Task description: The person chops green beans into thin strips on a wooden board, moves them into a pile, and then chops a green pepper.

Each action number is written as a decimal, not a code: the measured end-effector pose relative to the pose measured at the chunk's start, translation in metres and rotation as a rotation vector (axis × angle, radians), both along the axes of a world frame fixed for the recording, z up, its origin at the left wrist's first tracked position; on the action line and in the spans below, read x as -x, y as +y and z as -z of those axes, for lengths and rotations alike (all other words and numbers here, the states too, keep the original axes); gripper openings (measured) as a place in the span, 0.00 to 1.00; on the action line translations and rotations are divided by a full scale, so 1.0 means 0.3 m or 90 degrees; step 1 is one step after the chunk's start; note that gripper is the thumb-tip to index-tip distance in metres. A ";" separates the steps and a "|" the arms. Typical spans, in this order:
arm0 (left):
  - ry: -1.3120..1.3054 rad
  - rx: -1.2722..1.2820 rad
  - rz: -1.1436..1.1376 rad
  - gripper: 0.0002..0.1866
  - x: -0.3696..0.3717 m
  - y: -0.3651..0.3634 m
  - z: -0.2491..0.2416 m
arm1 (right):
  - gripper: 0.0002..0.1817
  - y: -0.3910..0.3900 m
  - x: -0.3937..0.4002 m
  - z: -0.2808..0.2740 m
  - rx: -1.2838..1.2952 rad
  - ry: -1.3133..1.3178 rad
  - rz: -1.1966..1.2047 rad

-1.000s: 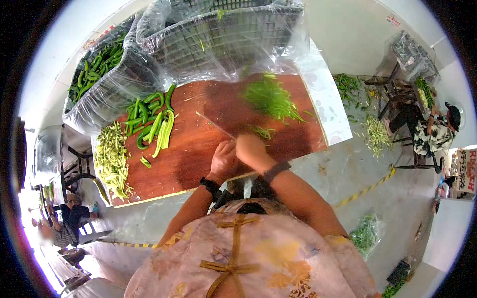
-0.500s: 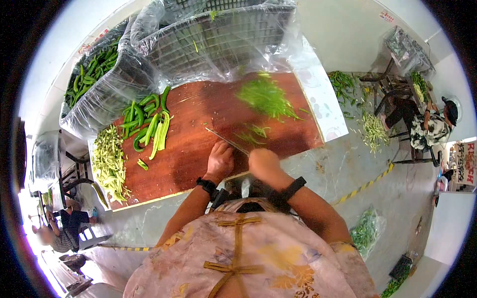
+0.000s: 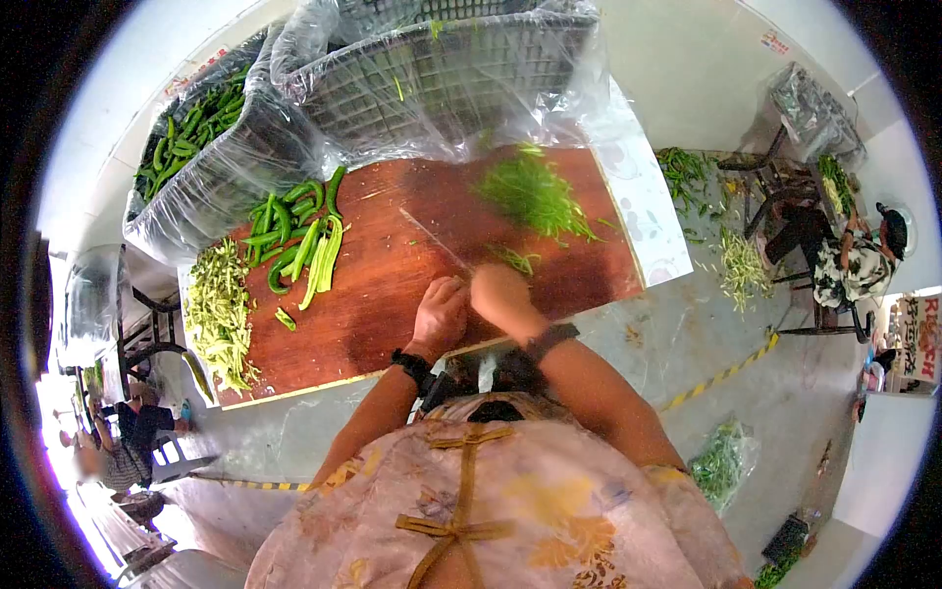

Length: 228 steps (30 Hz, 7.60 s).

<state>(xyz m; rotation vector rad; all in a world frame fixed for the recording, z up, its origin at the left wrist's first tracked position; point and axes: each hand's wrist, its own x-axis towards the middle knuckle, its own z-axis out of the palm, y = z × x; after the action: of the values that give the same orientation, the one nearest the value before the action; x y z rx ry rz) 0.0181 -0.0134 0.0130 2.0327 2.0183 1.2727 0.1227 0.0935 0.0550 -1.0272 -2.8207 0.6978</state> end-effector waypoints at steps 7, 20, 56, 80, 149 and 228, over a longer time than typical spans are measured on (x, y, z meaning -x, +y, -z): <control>0.009 0.015 -0.044 0.14 -0.013 -0.006 0.010 | 0.14 -0.059 -0.152 -0.072 0.005 -0.027 0.015; -0.005 0.009 -0.017 0.08 -0.003 0.000 -0.006 | 0.13 -0.025 -0.131 -0.046 0.011 -0.041 -0.038; -0.109 -0.009 -0.245 0.06 0.133 -0.145 0.016 | 0.12 0.144 -0.314 0.112 -0.397 0.082 -0.034; -0.066 0.010 -0.248 0.07 0.148 -0.149 0.036 | 0.21 0.258 -0.203 -0.108 -0.050 0.202 0.155; 0.211 0.064 0.043 0.12 -0.015 -0.006 -0.013 | 0.15 -0.032 -0.319 -0.060 -0.100 0.029 -0.024; 0.095 0.040 0.021 0.12 -0.024 0.055 -0.002 | 0.14 0.024 -0.168 0.006 -0.094 -0.047 0.011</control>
<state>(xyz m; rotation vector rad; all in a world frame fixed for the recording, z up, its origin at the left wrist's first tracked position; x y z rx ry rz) 0.0253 0.0032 0.0135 2.1826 2.0451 1.0684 0.1730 0.1008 0.0532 -1.0728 -2.8699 0.4504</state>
